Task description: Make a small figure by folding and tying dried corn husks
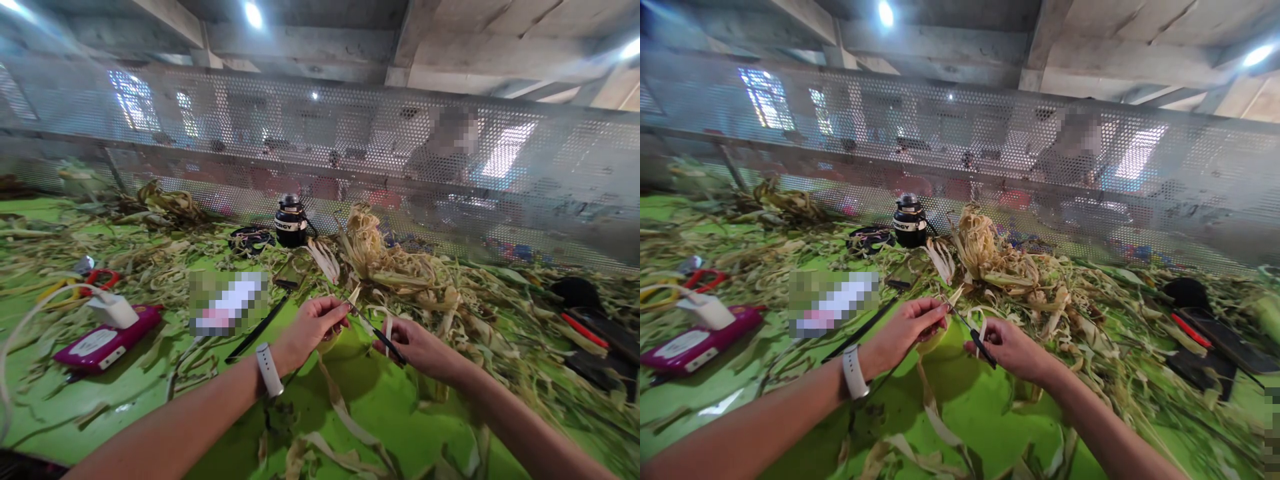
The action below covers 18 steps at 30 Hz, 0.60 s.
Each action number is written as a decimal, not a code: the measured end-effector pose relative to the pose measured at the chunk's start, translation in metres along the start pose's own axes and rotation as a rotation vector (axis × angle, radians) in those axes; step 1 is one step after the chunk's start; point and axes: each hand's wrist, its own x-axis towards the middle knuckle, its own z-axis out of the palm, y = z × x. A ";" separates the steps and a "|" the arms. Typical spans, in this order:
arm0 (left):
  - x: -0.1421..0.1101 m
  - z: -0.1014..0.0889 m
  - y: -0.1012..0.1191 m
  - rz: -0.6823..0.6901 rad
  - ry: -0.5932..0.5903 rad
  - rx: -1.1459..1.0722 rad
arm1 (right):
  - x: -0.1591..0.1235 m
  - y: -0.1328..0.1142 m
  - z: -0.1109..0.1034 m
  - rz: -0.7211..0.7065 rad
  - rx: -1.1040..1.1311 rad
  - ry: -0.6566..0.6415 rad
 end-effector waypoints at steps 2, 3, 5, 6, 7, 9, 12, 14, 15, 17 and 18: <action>0.000 0.000 0.000 -0.006 -0.006 0.006 | 0.001 0.004 -0.001 -0.003 0.011 0.035; -0.001 0.001 0.001 0.004 -0.007 0.007 | 0.001 0.004 -0.002 -0.007 0.034 0.054; -0.002 0.001 0.003 0.087 0.035 0.040 | 0.000 0.002 -0.002 0.000 0.100 0.098; -0.002 0.001 0.005 0.157 0.080 0.075 | -0.001 -0.001 -0.002 0.006 0.142 0.129; -0.003 0.000 0.007 0.231 0.132 0.108 | -0.003 -0.005 -0.001 0.009 0.187 0.156; -0.004 0.000 0.011 0.334 0.226 0.128 | -0.007 -0.014 0.003 0.003 0.276 0.183; -0.007 0.002 0.015 0.336 0.278 0.014 | -0.012 -0.024 0.011 -0.015 0.385 0.204; -0.010 0.005 0.016 0.305 0.277 -0.049 | -0.013 -0.027 0.017 -0.043 0.368 0.260; -0.011 0.006 0.016 0.286 0.265 -0.071 | -0.013 -0.027 0.018 -0.062 0.339 0.285; -0.013 0.009 0.015 0.240 0.238 -0.107 | -0.012 -0.026 0.019 -0.095 0.297 0.305; -0.014 0.010 0.015 0.217 0.225 -0.121 | -0.011 -0.025 0.019 -0.100 0.302 0.308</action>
